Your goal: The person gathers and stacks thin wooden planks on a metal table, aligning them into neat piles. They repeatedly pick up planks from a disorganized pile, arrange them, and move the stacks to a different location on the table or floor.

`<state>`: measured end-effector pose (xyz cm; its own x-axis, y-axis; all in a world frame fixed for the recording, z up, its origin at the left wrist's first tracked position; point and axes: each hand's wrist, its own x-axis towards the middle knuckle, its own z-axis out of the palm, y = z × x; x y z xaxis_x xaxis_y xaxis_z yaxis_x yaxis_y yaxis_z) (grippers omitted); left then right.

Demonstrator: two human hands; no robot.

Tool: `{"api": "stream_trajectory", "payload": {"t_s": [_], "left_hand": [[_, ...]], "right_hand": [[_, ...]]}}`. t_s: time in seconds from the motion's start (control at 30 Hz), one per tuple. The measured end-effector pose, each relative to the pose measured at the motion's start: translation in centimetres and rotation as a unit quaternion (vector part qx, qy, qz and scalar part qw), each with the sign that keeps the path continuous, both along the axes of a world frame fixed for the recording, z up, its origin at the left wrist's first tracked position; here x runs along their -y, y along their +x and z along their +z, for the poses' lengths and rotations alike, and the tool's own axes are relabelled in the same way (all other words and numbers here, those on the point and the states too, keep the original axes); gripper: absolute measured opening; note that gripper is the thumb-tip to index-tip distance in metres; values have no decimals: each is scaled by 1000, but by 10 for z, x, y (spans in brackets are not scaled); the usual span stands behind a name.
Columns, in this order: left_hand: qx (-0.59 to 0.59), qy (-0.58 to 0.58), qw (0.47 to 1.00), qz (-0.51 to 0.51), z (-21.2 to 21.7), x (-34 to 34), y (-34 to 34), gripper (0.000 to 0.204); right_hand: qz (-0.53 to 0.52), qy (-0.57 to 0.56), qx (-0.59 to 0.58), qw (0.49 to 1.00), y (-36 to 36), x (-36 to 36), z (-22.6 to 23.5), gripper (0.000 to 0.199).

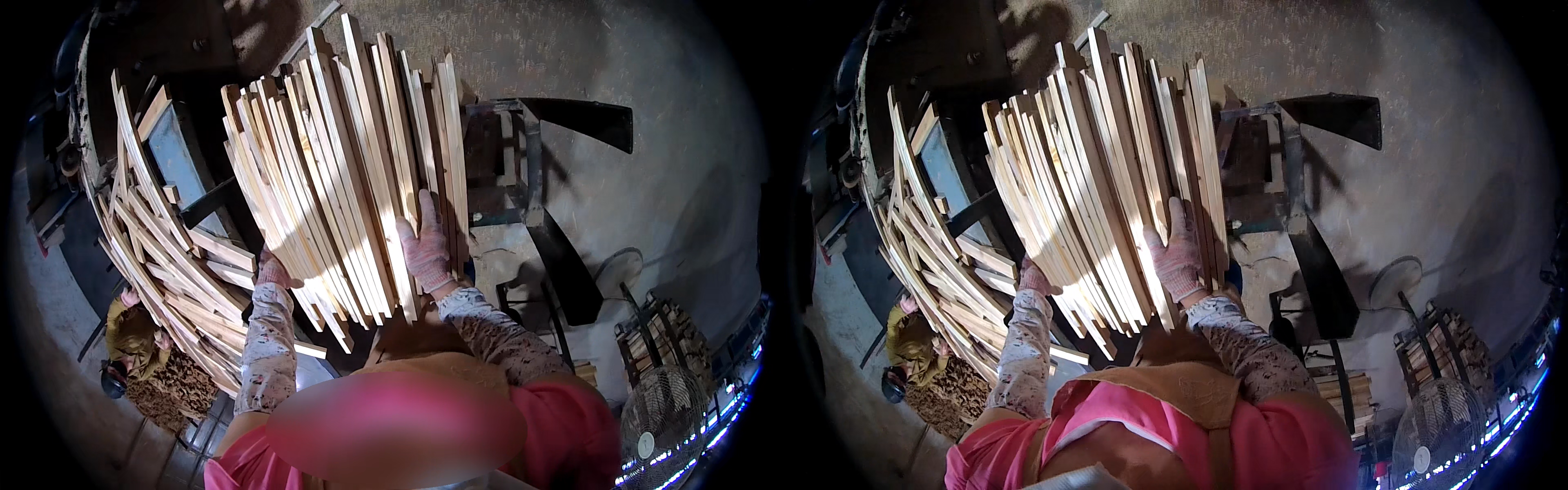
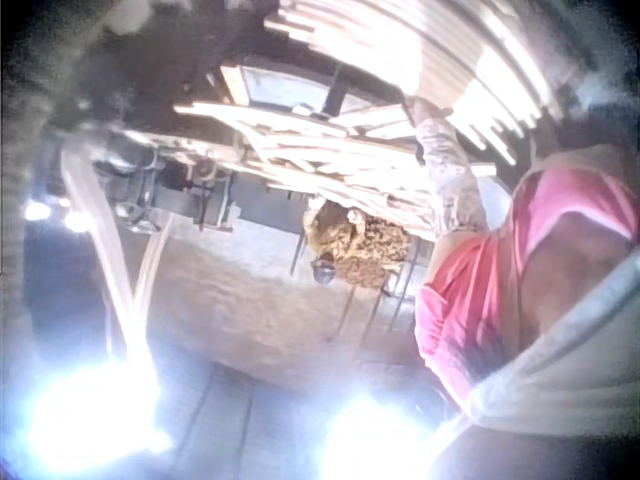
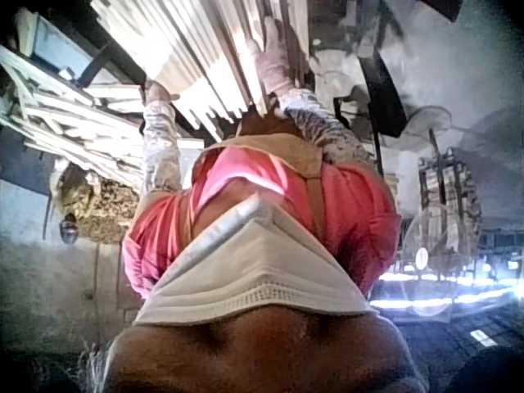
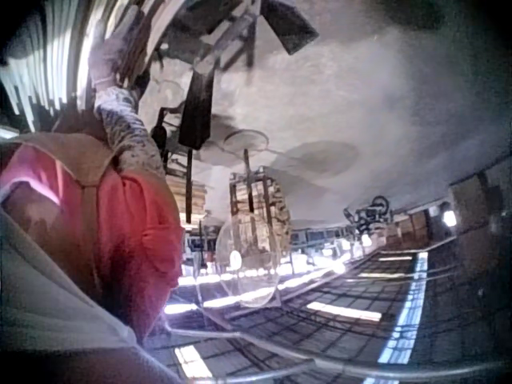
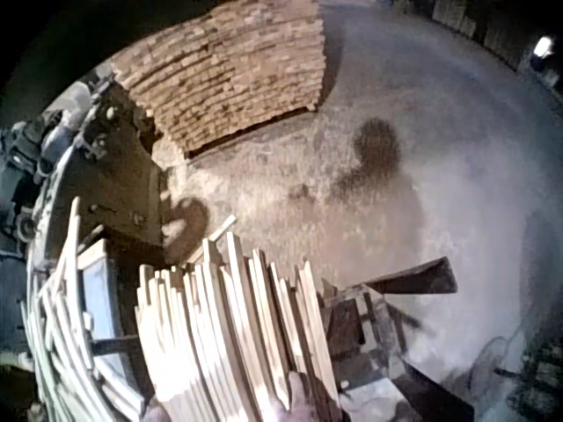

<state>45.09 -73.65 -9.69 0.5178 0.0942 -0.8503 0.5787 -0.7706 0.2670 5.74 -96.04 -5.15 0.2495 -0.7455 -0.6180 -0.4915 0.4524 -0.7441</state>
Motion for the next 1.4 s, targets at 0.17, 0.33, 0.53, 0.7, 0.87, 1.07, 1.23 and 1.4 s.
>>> {"api": "stream_trajectory", "payload": {"t_s": [0.17, 0.33, 0.53, 0.7, 0.87, 1.07, 1.23, 1.4], "left_hand": [[-49, -106, 984, 135, 17, 28, -18, 70], [28, -76, 989, 120, 41, 67, -47, 61], [-50, -182, 973, 134, 52, 86, -82, 65], [-19, -226, 966, 127, 10, 73, -108, 77], [-48, -243, 943, 221, -36, 38, -96, 80], [-87, -435, 888, 123, -56, 16, -119, 82], [-43, -452, 886, 94, -58, 36, -130, 72], [-67, -469, 874, 106, -48, 63, -128, 69]], "right_hand": [[-15, 39, 36, 998, -3, 14, 0, 91], [-31, 61, 88, 994, -13, 30, 3, 96], [-96, 224, 179, 953, -41, 52, -28, 77], [88, -140, 84, 983, -59, 66, -82, 63], [-118, 147, 473, 861, -76, 70, -82, 72], [75, -61, 50, 994, -64, 88, -34, 74], [44, -7, 42, 998, -53, 106, -17, 89], [-10, 104, 186, 977, -59, 126, -13, 86]]}}
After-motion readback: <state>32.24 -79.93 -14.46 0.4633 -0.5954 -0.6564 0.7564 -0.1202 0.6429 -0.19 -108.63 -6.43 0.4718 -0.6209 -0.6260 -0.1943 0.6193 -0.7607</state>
